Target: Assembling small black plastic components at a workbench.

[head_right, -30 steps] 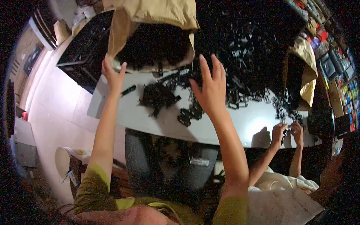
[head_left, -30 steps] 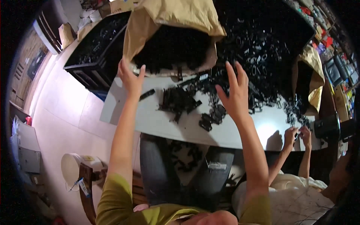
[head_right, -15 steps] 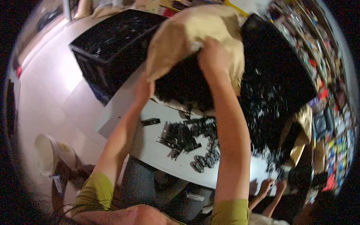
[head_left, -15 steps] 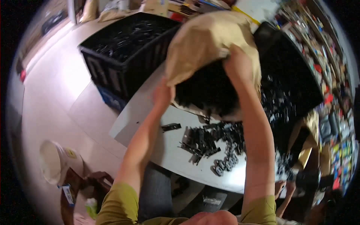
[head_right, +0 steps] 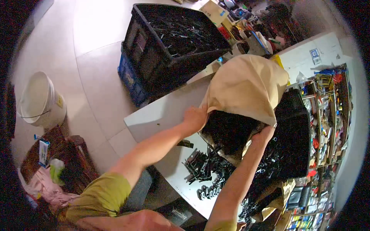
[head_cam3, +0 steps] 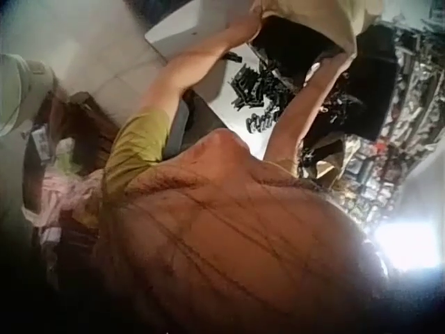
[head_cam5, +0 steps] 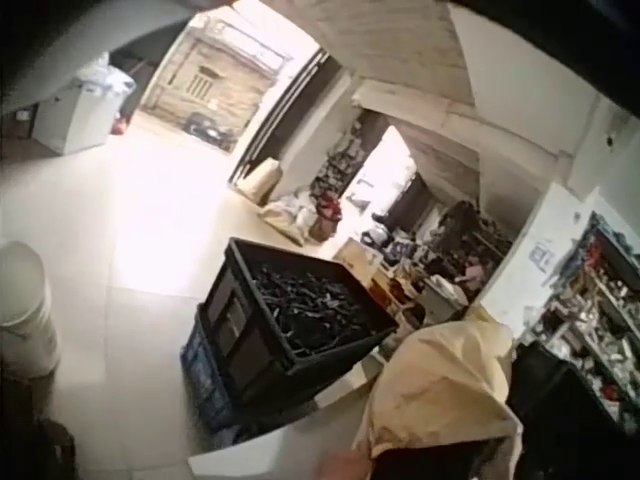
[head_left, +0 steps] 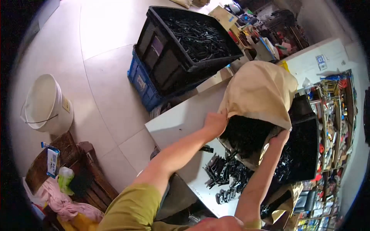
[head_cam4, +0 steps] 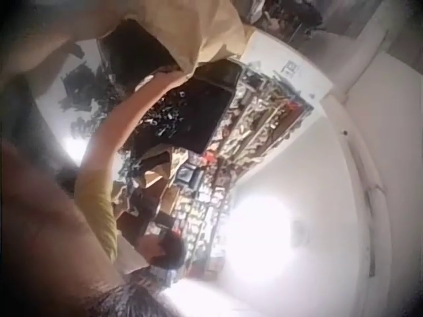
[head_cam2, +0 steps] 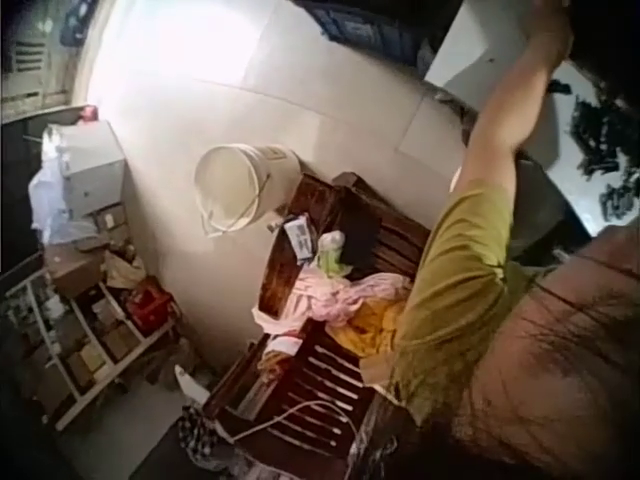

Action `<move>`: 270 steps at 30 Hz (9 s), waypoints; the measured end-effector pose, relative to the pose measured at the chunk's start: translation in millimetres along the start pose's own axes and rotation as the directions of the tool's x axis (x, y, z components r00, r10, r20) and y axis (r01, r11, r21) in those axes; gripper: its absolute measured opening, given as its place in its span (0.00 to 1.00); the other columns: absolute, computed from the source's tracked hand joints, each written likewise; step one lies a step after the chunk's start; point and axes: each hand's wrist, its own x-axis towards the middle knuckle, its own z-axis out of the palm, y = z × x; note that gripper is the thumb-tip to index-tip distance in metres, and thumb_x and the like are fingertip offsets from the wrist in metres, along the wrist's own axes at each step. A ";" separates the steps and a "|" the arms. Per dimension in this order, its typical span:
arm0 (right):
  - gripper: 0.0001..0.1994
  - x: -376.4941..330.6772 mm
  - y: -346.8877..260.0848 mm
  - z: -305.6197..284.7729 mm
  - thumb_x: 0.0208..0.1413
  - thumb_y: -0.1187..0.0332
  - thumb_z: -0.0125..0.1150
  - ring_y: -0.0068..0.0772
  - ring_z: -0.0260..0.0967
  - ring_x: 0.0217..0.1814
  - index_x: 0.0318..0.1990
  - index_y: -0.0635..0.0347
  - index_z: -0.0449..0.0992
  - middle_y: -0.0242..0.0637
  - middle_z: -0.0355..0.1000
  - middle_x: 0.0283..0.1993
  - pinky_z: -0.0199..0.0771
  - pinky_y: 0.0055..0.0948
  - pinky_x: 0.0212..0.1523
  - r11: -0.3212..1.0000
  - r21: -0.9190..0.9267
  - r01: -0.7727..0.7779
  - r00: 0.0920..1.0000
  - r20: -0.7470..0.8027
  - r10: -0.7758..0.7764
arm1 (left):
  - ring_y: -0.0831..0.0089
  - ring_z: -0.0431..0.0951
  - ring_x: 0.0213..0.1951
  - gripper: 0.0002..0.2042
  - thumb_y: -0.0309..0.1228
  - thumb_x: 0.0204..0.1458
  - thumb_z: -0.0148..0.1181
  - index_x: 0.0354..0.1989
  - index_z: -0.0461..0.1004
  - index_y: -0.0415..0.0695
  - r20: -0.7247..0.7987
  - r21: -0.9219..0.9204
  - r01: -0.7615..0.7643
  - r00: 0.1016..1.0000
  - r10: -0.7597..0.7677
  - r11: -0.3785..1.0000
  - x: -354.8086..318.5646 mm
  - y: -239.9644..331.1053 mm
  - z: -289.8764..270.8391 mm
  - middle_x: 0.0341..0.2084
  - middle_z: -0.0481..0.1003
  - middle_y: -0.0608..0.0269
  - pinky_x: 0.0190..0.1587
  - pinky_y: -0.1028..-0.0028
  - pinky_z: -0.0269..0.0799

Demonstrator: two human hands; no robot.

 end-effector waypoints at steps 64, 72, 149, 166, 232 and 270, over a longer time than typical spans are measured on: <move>0.16 -354.4 50.9 -176.7 0.38 0.76 0.61 0.45 0.69 0.33 0.40 0.64 0.70 0.43 0.67 0.37 0.69 0.35 0.31 0.504 -0.848 0.165 0.986 0.151 -0.070 | 0.81 0.74 0.36 0.20 0.21 0.47 0.64 0.50 0.69 0.43 0.424 -0.431 -0.046 0.871 0.247 0.901 -226.1 72.3 -36.2 0.39 0.74 0.63 0.38 0.80 0.70; 0.16 -355.3 29.4 -160.5 0.37 0.80 0.61 0.39 0.70 0.33 0.39 0.63 0.73 0.40 0.66 0.38 0.70 0.30 0.30 0.703 -0.671 0.235 0.960 0.275 -0.058 | 0.85 0.72 0.30 0.13 0.19 0.46 0.63 0.42 0.76 0.38 0.628 -0.443 0.124 0.750 0.209 0.888 -244.2 75.8 -51.3 0.32 0.77 0.66 0.34 0.83 0.69; 0.15 -343.5 31.8 -184.2 0.43 0.73 0.66 0.45 0.68 0.38 0.42 0.63 0.76 0.43 0.67 0.37 0.69 0.35 0.38 0.398 -0.894 0.206 0.975 0.154 -0.160 | 0.63 0.74 0.34 0.11 0.31 0.45 0.65 0.34 0.72 0.41 0.483 -0.207 -0.527 0.678 0.555 0.824 -225.8 81.9 -28.4 0.30 0.72 0.59 0.35 0.69 0.72; 0.14 -338.0 40.8 -179.0 0.39 0.77 0.60 0.49 0.68 0.38 0.38 0.63 0.71 0.43 0.67 0.38 0.70 0.37 0.37 0.451 -0.886 0.111 0.979 0.176 0.106 | 0.79 0.75 0.40 0.17 0.17 0.47 0.62 0.47 0.72 0.39 0.633 -0.405 0.081 0.744 0.215 0.911 -226.3 60.5 -35.9 0.39 0.75 0.61 0.41 0.80 0.71; 0.20 -348.3 33.5 -152.8 0.34 0.81 0.63 0.42 0.68 0.36 0.41 0.63 0.73 0.41 0.66 0.37 0.70 0.34 0.33 0.467 -0.828 0.310 0.949 0.243 -0.200 | 0.82 0.73 0.30 0.06 0.23 0.53 0.57 0.39 0.75 0.39 0.490 -0.320 -0.082 0.838 0.239 0.944 -240.1 99.7 -13.6 0.29 0.77 0.62 0.37 0.79 0.69; 0.12 -322.0 47.7 -195.8 0.41 0.77 0.60 0.49 0.69 0.37 0.37 0.64 0.71 0.43 0.68 0.38 0.71 0.38 0.35 0.331 -0.940 0.085 0.992 0.109 0.057 | 0.76 0.75 0.33 0.14 0.17 0.45 0.62 0.42 0.73 0.39 0.400 -0.384 -0.041 0.893 0.207 0.922 -203.6 62.2 -46.0 0.37 0.73 0.60 0.37 0.77 0.73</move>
